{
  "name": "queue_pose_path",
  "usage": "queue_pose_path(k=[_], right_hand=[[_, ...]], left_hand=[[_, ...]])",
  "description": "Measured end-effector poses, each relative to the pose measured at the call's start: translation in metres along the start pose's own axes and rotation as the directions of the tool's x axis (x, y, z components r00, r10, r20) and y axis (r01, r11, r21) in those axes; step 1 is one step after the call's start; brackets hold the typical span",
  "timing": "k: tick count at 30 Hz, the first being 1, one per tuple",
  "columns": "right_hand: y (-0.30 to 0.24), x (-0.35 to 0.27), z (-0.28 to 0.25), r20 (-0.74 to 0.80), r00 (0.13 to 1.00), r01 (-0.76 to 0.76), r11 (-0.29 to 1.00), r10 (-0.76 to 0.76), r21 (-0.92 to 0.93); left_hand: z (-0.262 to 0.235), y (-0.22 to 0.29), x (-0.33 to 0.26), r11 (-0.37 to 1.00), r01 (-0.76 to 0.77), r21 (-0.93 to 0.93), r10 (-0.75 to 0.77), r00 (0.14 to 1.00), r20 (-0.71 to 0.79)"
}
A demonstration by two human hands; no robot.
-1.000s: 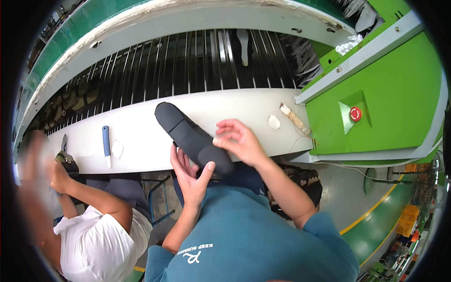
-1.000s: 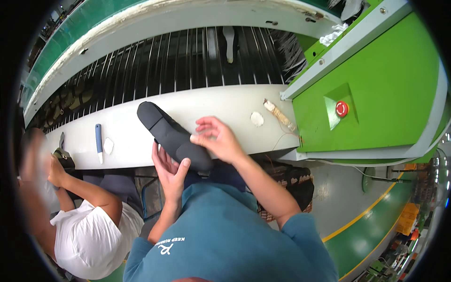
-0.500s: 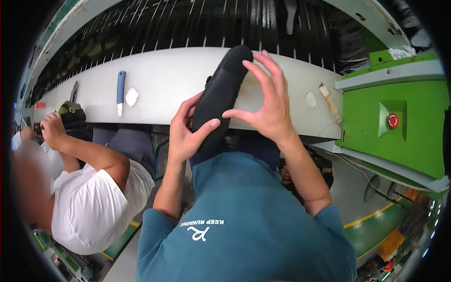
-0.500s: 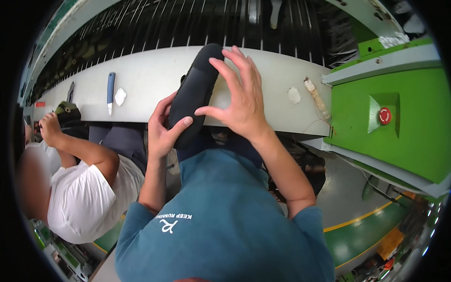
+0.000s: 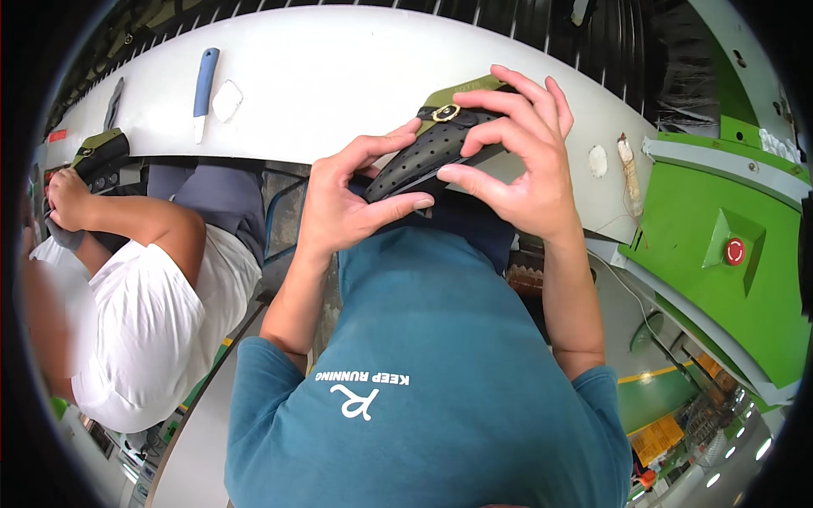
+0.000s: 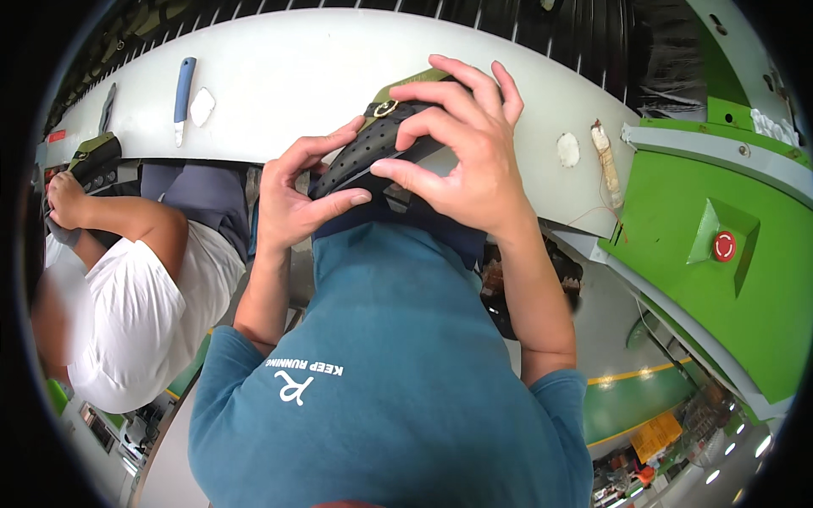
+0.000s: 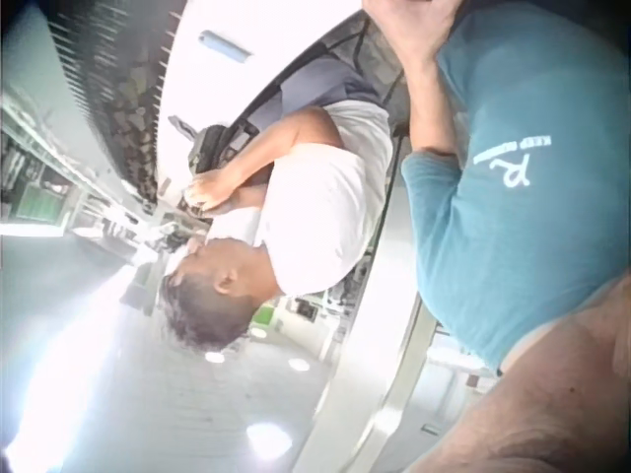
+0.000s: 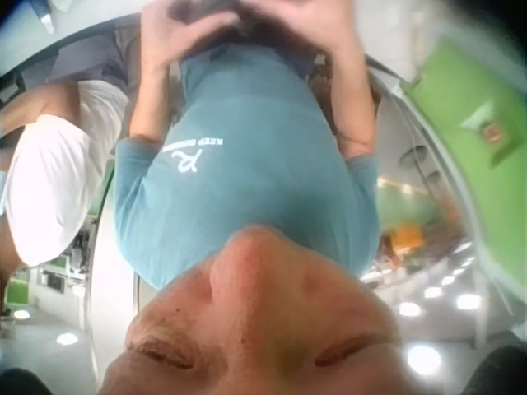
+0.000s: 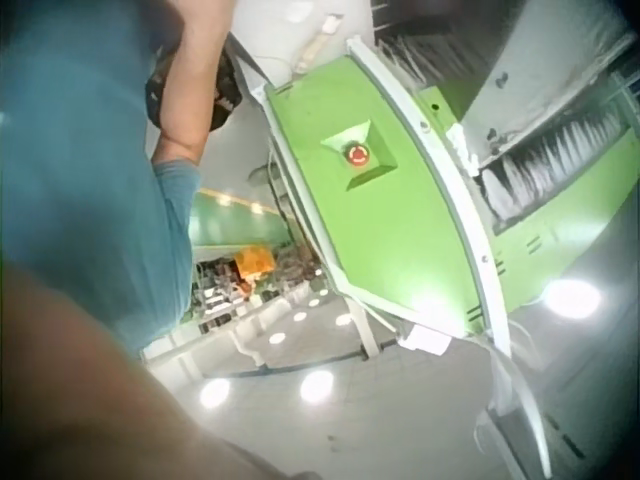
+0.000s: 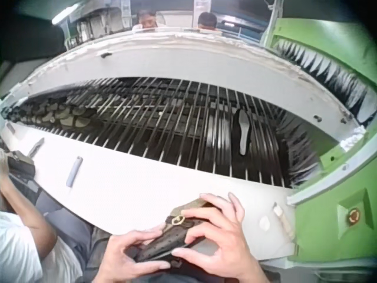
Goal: The person assembles black sandals by hand on a factory assembly line. They pick up a sandal upper and a sole, apply adhesive from a tube to the sole, and press the two parts together. The person then places the assembled sandal onto a moving conveyor belt.
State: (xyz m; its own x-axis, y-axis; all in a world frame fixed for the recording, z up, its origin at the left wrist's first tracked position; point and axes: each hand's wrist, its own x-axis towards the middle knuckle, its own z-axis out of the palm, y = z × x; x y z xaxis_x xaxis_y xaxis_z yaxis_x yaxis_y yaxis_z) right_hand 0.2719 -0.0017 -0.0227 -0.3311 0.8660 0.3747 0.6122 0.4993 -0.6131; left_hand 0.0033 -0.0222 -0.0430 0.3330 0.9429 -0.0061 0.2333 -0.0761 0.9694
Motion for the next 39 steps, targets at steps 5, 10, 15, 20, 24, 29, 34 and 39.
queue_pose_path(k=[5,10,15,20,24,29,34,39], right_hand=[[0.008,-0.008,-0.004,0.068,0.996,-0.057,0.996,0.053,0.063],[0.008,-0.007,-0.006,0.091,0.992,-0.091,0.993,0.084,0.077],[0.011,-0.009,0.000,0.055,0.992,-0.123,0.986,0.118,0.114],[0.010,-0.013,0.006,-0.023,0.994,-0.109,0.989,0.111,0.096],[0.017,-0.021,0.002,-0.049,0.998,-0.038,0.993,0.043,0.112],[0.026,-0.025,0.007,-0.138,0.990,-0.024,0.993,0.040,0.115],[0.026,-0.019,0.017,-0.237,0.971,0.009,0.998,0.005,0.058],[0.024,-0.012,0.019,-0.250,0.968,0.022,1.000,-0.021,0.001]], left_hand=[[0.007,-0.006,0.002,0.993,-0.115,-0.029,0.114,0.993,-0.035],[0.010,-0.004,0.001,0.995,-0.057,-0.079,0.054,0.998,-0.039],[0.015,0.007,0.000,0.999,0.001,-0.038,-0.003,0.998,-0.058],[0.014,0.010,0.001,1.000,-0.010,-0.025,0.009,0.998,-0.060],[0.010,0.017,0.008,0.965,-0.166,0.204,0.178,0.983,-0.041],[0.018,0.029,0.022,0.904,-0.192,0.382,0.255,0.959,-0.121],[0.019,0.007,0.035,0.866,-0.293,0.406,0.380,0.912,-0.153],[0.022,-0.003,0.039,0.877,-0.288,0.385,0.389,0.896,-0.214]])
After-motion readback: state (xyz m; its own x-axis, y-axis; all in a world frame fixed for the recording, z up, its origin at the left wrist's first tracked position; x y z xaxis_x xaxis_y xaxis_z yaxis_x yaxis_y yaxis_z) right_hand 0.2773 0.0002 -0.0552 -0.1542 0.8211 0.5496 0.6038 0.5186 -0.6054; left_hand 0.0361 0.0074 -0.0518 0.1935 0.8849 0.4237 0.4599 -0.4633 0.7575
